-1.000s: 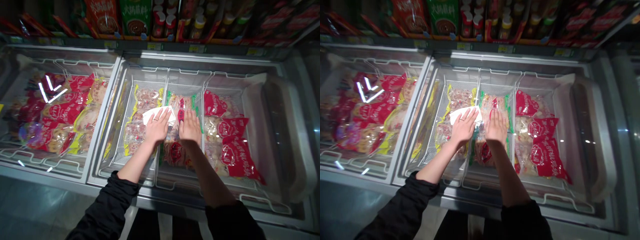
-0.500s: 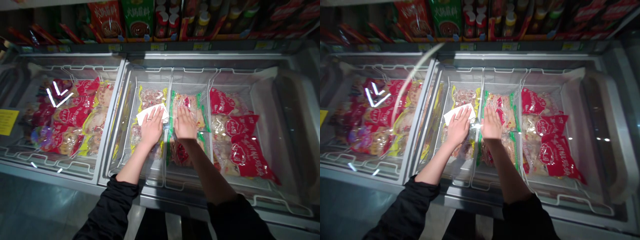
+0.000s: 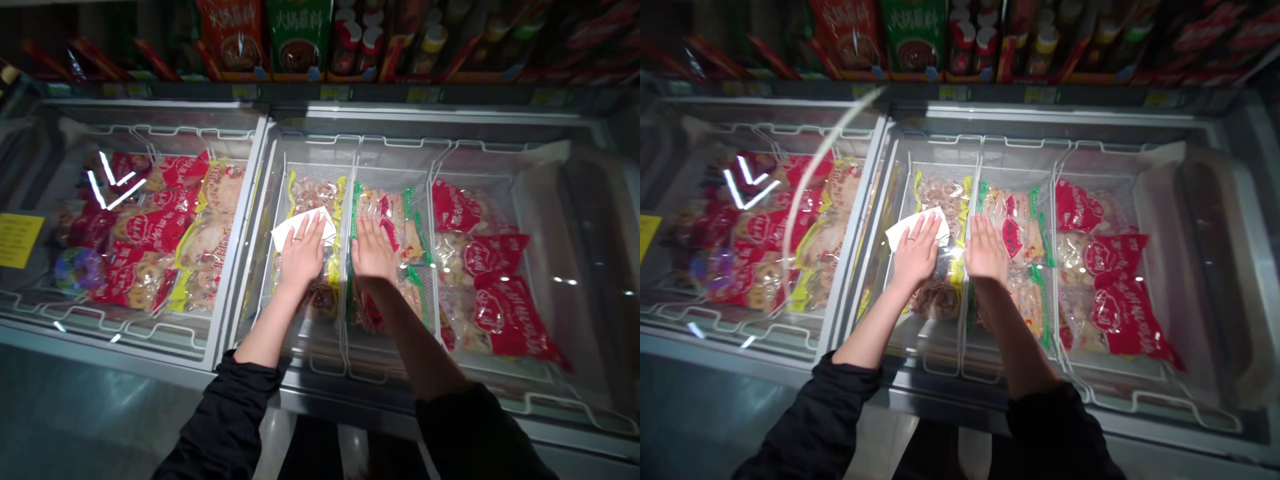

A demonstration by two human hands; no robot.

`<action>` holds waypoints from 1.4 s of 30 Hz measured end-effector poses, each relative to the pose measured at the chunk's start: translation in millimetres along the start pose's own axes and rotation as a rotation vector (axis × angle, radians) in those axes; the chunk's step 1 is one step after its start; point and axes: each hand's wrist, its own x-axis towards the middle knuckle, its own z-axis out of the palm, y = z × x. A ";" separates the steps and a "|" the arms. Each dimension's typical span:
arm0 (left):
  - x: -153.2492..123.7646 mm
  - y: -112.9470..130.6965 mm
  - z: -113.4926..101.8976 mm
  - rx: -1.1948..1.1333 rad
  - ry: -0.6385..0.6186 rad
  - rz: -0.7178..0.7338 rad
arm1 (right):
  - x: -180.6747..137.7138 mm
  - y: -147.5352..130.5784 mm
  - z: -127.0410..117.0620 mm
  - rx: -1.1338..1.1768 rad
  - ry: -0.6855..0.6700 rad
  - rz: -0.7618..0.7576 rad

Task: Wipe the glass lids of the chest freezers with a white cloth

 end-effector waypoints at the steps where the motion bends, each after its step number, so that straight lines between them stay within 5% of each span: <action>1: -5.3 2.3 2.2 0.001 -0.019 -0.003 | 0.1 -1.1 -0.5 0.006 0.001 -0.007; 7: 12.1 13.9 6.9 -0.004 0.004 0.098 | -0.1 -2.8 -3.4 -0.008 -0.014 0.000; 11: 35.0 -4.4 -4.7 -0.006 0.022 0.134 | -1.7 0.0 -3.0 -0.014 -0.016 -0.026; 16: 8.4 -27.9 -8.9 0.013 0.048 0.007 | -2.5 -0.6 1.7 0.001 0.008 -0.077; 20: -14.1 -10.0 2.9 0.033 0.035 0.019 | -1.7 0.1 8.0 0.020 0.022 -0.095; 24: 5.5 10.6 5.9 0.037 0.030 0.053 | -1.6 1.1 9.9 0.030 0.004 -0.107; 28: 29.9 -2.3 -5.7 0.021 0.016 0.061 | -3.7 -1.7 8.0 0.033 0.014 -0.107; 33: 1.1 -27.7 -11.1 0.016 0.031 -0.106 | -6.0 -7.8 3.5 0.065 0.062 -0.102; 37: -27.1 -11.9 0.4 0.044 0.034 -0.124 | -5.2 -9.0 -0.4 0.111 0.059 -0.124; 42: -6.9 3.7 3.2 0.062 0.030 -0.033 | -4.1 -5.5 3.5 0.108 0.061 -0.126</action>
